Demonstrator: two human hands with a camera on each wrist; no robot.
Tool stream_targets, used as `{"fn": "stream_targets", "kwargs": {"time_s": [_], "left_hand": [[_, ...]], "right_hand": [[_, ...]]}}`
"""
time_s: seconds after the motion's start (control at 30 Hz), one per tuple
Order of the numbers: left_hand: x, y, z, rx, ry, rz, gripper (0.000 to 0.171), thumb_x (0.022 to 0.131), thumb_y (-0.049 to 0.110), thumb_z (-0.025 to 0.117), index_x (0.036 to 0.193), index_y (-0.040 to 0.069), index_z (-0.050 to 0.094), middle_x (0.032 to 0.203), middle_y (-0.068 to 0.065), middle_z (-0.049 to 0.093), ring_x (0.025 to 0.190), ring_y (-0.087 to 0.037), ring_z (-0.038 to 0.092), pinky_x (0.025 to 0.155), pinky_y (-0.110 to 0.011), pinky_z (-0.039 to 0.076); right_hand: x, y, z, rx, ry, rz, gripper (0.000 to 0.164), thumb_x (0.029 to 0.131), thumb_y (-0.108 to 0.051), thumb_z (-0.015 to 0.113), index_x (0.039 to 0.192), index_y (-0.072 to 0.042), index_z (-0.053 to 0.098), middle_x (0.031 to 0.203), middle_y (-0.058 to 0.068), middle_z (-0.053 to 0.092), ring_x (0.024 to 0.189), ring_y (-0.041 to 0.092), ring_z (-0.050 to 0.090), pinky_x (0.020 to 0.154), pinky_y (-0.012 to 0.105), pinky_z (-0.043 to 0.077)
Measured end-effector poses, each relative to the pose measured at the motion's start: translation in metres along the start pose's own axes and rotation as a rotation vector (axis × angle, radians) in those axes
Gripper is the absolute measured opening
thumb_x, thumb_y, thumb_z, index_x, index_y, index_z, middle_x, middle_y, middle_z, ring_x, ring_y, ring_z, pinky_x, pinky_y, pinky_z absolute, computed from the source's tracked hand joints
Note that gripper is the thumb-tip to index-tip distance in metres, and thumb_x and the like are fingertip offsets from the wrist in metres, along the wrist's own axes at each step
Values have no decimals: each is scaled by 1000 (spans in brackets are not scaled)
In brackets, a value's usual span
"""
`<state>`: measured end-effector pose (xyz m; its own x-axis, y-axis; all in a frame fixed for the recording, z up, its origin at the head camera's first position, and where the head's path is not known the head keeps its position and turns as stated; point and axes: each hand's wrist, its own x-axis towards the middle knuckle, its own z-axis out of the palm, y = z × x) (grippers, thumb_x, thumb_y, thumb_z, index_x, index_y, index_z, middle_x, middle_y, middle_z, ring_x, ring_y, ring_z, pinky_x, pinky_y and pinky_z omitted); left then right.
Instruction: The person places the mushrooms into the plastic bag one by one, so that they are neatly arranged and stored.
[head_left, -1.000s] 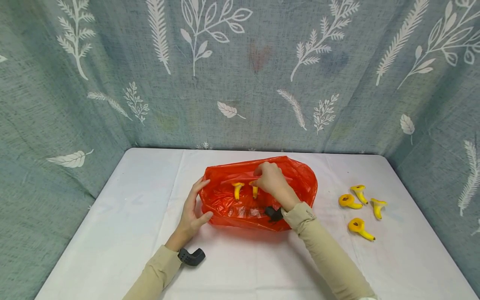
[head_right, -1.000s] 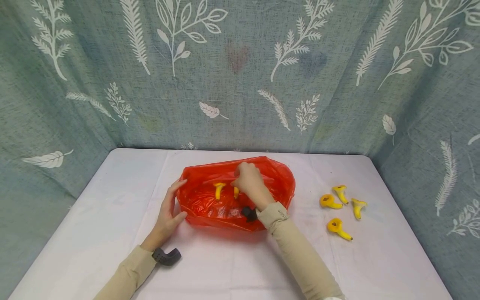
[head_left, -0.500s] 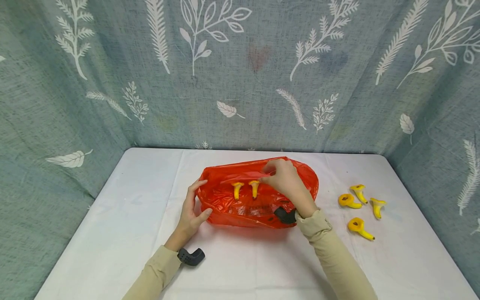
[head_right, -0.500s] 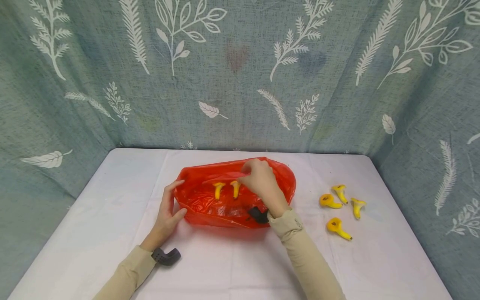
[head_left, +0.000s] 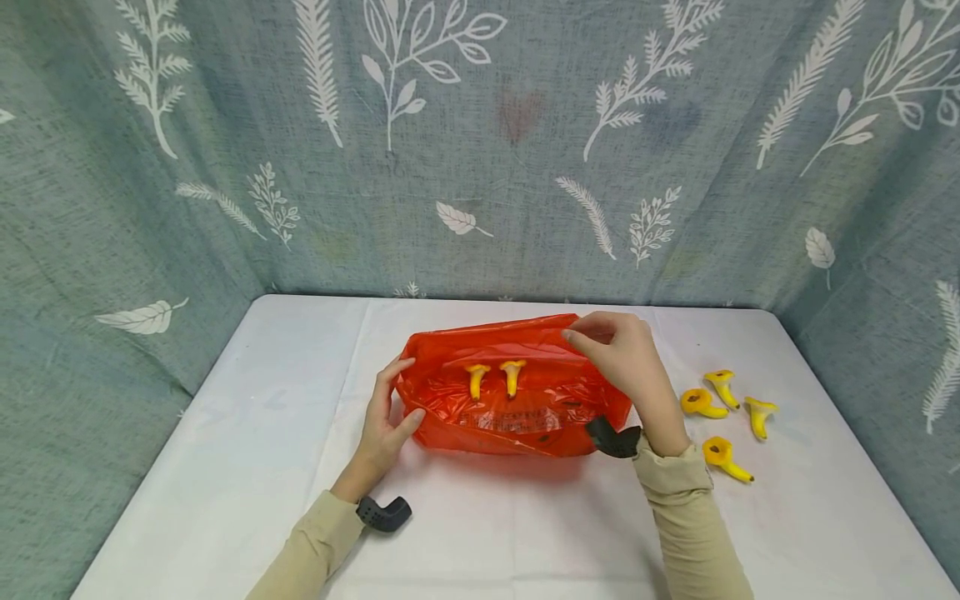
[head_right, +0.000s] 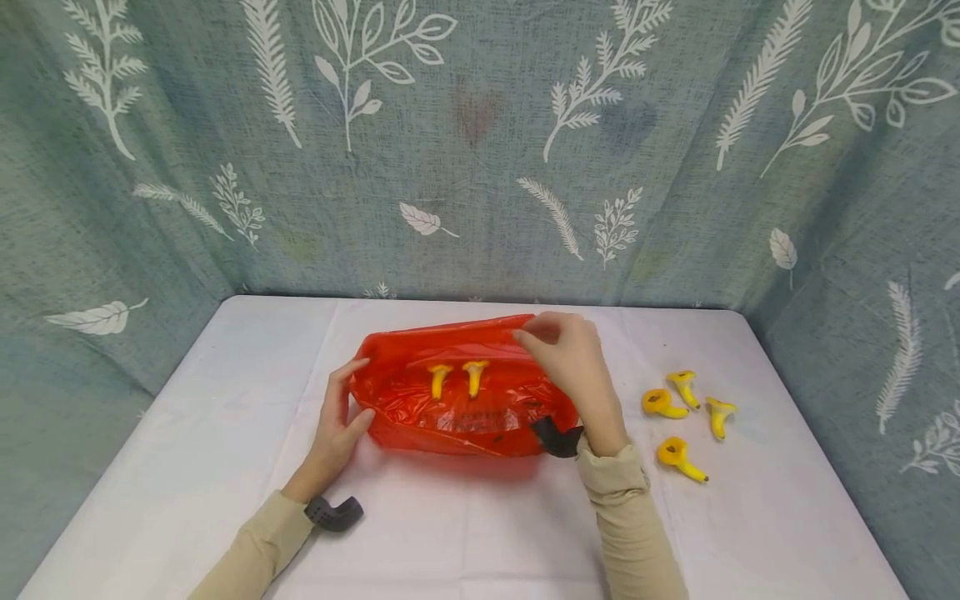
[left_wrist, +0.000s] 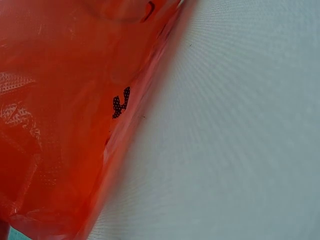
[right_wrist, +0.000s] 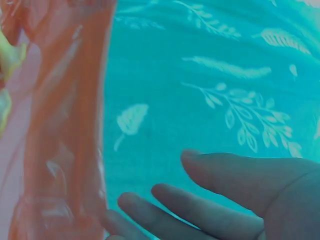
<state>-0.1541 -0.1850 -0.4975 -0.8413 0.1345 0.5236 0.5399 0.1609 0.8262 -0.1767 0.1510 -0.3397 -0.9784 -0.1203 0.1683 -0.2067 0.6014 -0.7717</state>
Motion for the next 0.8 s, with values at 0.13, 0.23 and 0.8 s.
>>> {"fn": "stream_targets", "kwargs": {"time_s": [0.13, 0.23, 0.8], "left_hand": [[0, 1, 0, -10, 8, -2, 65, 86, 9, 63, 147, 11, 39, 154, -8, 36, 145, -24, 27, 110, -71, 16], [1, 0, -1, -19, 14, 18, 65, 86, 8, 63, 147, 9, 39, 153, -10, 37, 145, -25, 27, 112, -69, 14], [0, 2, -2, -34, -5, 37, 73, 85, 5, 64, 152, 7, 34, 155, -16, 34, 146, -25, 26, 112, -69, 13]], "right_hand": [[-6, 7, -14, 44, 114, -10, 23, 92, -27, 71, 102, -7, 76, 94, 9, 74, 86, 24, 70, 76, 35, 56], [-9, 15, -24, 95, 197, -28, 24, 92, -26, 71, 100, -4, 76, 91, 12, 74, 83, 22, 72, 73, 25, 56], [-20, 83, -70, 58, 361, -34, 22, 93, -19, 69, 105, -2, 75, 95, 8, 74, 78, 1, 66, 74, 11, 51]]}}
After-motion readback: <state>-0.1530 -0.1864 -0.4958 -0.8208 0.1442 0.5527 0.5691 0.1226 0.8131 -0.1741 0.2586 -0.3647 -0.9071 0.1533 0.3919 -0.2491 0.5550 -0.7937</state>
